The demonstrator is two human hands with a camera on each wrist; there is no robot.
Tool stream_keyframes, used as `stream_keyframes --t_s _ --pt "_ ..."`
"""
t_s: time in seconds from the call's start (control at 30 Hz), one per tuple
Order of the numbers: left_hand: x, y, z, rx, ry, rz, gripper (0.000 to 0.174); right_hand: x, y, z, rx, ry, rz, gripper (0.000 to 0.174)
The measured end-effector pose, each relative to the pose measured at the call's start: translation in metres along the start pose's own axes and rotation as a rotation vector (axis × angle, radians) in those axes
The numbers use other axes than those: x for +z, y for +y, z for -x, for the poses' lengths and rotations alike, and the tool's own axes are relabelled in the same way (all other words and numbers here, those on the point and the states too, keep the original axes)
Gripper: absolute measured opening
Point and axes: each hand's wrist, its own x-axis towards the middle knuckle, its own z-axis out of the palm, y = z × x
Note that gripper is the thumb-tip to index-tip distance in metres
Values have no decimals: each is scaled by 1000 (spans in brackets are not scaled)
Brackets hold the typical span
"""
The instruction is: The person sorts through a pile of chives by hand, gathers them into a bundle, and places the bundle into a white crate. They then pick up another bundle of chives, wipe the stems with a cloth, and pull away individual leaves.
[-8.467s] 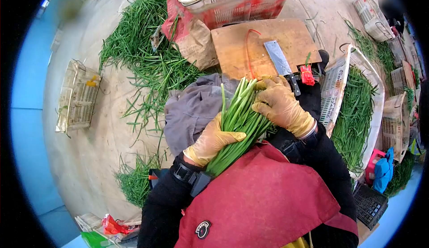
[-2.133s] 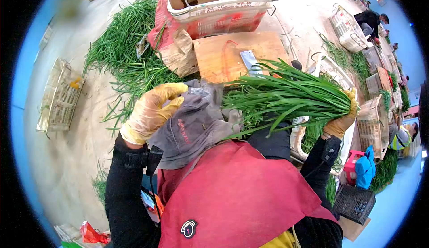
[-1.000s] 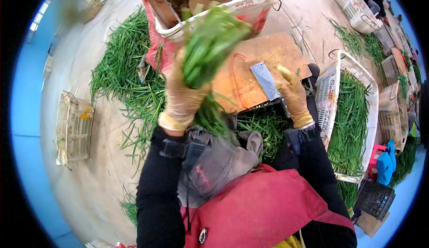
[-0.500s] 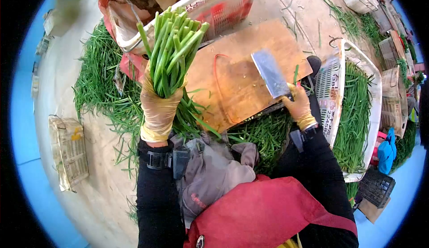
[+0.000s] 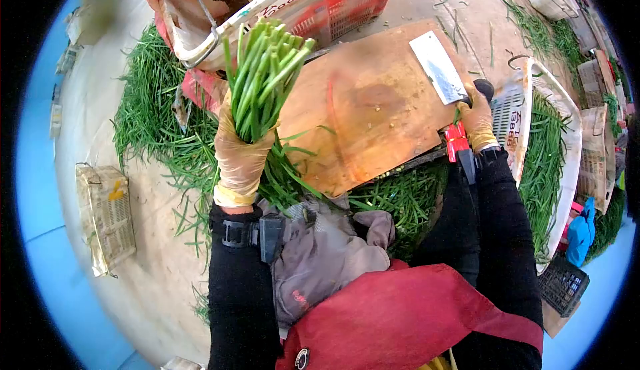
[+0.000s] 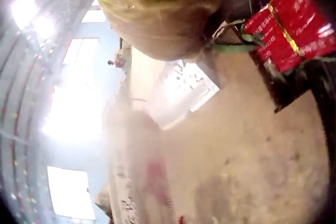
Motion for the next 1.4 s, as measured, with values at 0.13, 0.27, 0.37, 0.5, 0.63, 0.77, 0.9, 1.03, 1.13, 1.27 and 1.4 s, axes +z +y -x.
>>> stream_keyframes --t_s 0.13,0.27,0.37,0.5,0.63,0.77,0.9,1.03,1.13,1.27,1.4 --pt "0 10 -13 39 -47 -113 67 6 -86 38 -181 -109 -121 44" --pt "0 28 -41 152 -176 -196 73 26 -224 111 -409 -624 478 33" --pt "-2 46 -61 229 -252 -376 71 72 -199 147 -570 -503 289 58" --pt "8 56 -66 293 -319 -413 73 80 -183 129 -478 -465 246 58" --pt "28 36 -65 184 -375 -483 73 47 -168 94 -471 -373 413 53" --pt "60 29 -58 213 -485 -731 69 37 -152 76 -450 -553 523 34" --pt "100 3 -48 381 -548 -928 67 24 -154 83 -486 -527 532 31" --pt "140 -24 -31 197 -711 -1032 87 44 -138 93 -500 -433 404 30" --pt "155 -27 -12 35 -754 -1080 126 47 -132 95 -455 -481 340 14" --pt "161 -26 -7 -140 -791 -1064 136 36 -132 98 -427 -457 195 11" --pt "159 -51 6 152 -700 -940 124 40 -138 104 -258 -536 223 16"
